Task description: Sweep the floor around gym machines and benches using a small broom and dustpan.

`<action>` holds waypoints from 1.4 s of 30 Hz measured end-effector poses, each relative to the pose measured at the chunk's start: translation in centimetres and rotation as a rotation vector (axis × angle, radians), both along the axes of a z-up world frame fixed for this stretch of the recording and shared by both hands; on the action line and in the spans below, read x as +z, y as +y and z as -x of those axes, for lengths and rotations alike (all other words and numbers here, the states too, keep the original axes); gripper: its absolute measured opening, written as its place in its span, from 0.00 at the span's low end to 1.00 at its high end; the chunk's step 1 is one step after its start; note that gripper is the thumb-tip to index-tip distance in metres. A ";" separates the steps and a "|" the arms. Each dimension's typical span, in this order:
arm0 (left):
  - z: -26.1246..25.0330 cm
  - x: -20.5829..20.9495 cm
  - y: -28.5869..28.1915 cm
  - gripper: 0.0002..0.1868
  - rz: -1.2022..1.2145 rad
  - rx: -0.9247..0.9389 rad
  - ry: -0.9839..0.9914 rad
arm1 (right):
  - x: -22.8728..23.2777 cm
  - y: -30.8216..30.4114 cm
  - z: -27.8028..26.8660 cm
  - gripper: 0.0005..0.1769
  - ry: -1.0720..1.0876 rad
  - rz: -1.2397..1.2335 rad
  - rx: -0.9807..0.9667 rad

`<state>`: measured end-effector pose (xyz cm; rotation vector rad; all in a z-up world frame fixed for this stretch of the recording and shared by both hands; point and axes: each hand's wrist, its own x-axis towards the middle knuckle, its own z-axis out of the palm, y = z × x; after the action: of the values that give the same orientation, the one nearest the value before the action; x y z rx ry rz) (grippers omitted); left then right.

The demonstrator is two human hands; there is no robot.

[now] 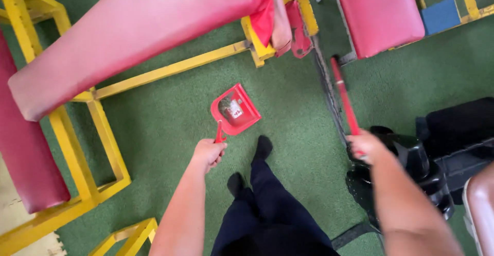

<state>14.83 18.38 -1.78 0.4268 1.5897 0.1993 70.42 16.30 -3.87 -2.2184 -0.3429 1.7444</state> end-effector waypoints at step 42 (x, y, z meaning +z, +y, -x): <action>3.1 -0.1 5.4 0.19 0.074 0.001 0.103 | 13.0 -2.6 12.6 0.48 0.040 0.165 0.934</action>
<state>11.70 23.82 -1.86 0.3834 1.6933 0.1201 57.80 13.74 9.15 -2.2873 -1.4542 2.2817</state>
